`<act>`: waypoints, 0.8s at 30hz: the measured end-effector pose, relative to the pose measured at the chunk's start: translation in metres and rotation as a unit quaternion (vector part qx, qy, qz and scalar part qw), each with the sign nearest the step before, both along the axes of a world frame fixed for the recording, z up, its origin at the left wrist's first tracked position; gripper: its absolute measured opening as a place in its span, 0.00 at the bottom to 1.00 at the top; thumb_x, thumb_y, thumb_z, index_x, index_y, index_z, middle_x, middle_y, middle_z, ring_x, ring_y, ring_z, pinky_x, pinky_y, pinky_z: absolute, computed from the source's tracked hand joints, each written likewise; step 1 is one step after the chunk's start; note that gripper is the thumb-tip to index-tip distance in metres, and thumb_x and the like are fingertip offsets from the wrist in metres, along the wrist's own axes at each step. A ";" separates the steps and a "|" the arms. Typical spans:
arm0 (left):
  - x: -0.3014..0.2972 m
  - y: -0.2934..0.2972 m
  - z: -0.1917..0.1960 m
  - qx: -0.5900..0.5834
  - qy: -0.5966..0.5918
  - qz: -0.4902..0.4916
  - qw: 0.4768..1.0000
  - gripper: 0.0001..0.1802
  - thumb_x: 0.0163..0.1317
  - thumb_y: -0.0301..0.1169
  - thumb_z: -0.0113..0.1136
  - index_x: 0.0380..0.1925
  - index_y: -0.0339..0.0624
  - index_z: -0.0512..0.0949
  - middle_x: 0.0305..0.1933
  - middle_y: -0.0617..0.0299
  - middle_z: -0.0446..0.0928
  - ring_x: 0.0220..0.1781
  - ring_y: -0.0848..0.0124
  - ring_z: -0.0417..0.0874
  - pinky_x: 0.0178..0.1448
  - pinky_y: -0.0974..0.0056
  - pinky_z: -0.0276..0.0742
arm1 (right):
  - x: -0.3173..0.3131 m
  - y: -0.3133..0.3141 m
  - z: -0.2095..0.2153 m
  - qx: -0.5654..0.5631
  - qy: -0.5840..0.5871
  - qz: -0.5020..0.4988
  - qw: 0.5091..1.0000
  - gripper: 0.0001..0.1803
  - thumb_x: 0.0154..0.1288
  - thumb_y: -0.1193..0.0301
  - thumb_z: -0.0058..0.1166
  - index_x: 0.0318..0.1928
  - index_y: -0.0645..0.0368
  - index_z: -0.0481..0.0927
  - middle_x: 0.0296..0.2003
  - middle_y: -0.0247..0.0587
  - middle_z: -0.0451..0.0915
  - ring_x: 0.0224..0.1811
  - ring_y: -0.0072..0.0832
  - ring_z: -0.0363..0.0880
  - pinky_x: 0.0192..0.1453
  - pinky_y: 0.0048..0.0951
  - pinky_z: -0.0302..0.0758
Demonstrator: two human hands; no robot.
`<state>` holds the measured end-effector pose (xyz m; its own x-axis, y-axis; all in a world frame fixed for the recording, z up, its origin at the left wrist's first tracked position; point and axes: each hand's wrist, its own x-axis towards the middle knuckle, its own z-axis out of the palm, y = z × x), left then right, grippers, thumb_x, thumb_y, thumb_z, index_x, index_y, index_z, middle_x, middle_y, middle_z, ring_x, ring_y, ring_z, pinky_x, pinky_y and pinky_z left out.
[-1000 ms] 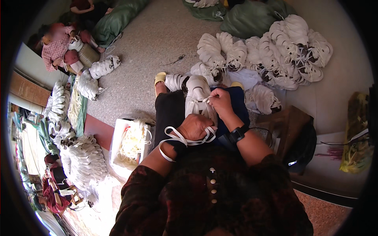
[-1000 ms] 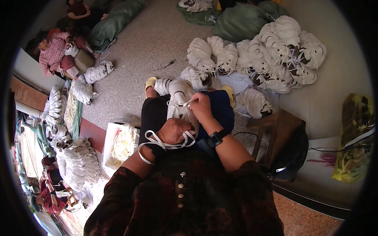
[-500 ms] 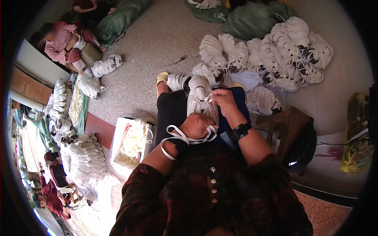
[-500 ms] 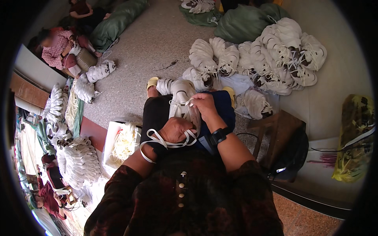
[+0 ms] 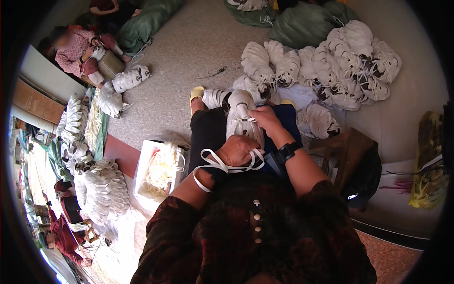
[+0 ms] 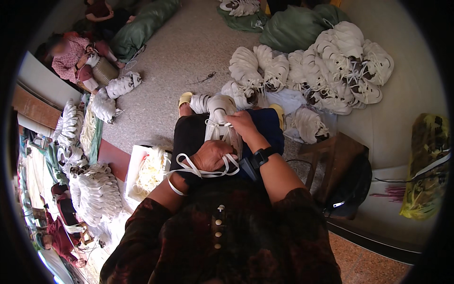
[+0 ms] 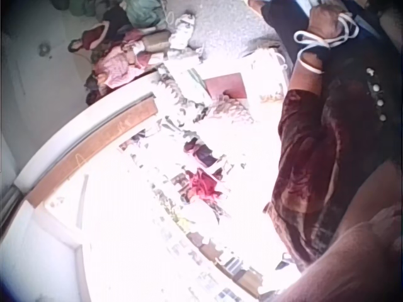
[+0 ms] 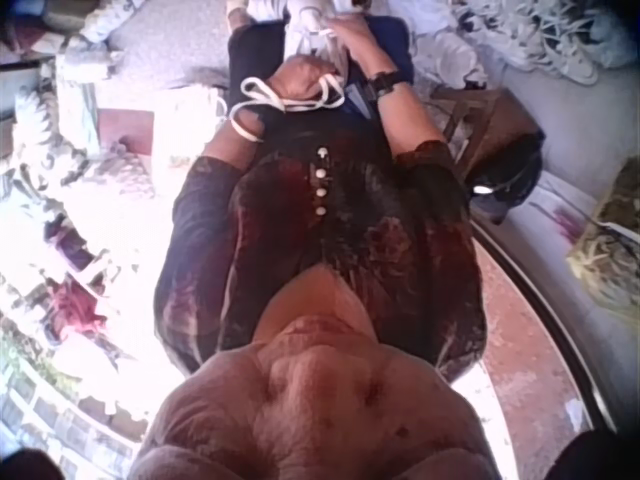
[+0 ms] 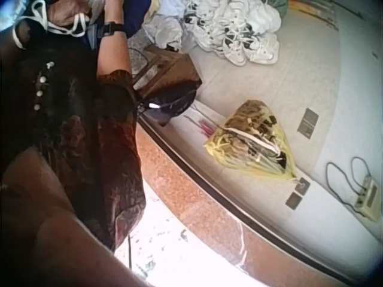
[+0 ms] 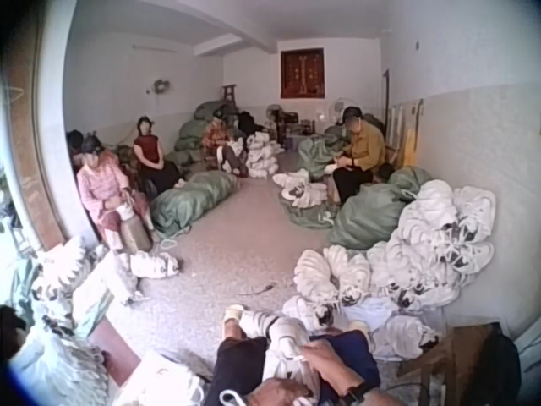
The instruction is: Lacing white athletic shoes.
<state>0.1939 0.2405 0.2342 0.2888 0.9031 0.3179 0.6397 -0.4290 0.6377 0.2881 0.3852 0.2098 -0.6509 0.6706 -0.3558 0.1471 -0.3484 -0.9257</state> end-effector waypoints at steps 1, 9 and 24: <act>0.002 0.001 0.002 0.001 0.003 -0.003 1.000 0.12 0.57 0.37 0.55 0.28 0.38 0.77 0.23 0.52 0.74 0.31 0.53 0.78 0.34 0.55 0.73 | -0.003 0.007 -0.012 0.116 -0.072 0.024 0.990 0.14 0.54 0.64 0.59 0.24 0.63 0.78 0.20 0.33 0.75 0.20 0.22 0.70 0.24 0.24 0.65; 0.039 -0.034 0.060 -0.097 -0.053 -0.111 0.988 0.17 0.60 0.38 0.52 0.18 0.37 0.74 0.21 0.50 0.73 0.27 0.52 0.76 0.31 0.54 0.71 | -0.025 -0.003 0.001 0.406 -0.302 0.034 0.862 0.24 0.40 0.52 0.61 0.22 0.66 0.78 0.22 0.55 0.76 0.26 0.47 0.77 0.32 0.40 0.72; 0.047 -0.050 0.064 -0.016 -0.067 -0.035 0.997 0.16 0.61 0.39 0.52 0.20 0.39 0.72 0.22 0.51 0.71 0.28 0.51 0.74 0.33 0.53 0.68 | 0.017 -0.003 -0.006 0.060 0.045 0.014 0.997 0.11 0.58 0.68 0.57 0.23 0.60 0.75 0.17 0.28 0.68 0.18 0.14 0.60 0.21 0.18 0.58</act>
<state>0.2410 0.1902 0.2980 0.3091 0.8925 0.3284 0.5175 -0.4476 0.7293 0.3047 0.3825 0.2042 -0.6947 0.6868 -0.2135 0.0701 -0.2308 -0.9705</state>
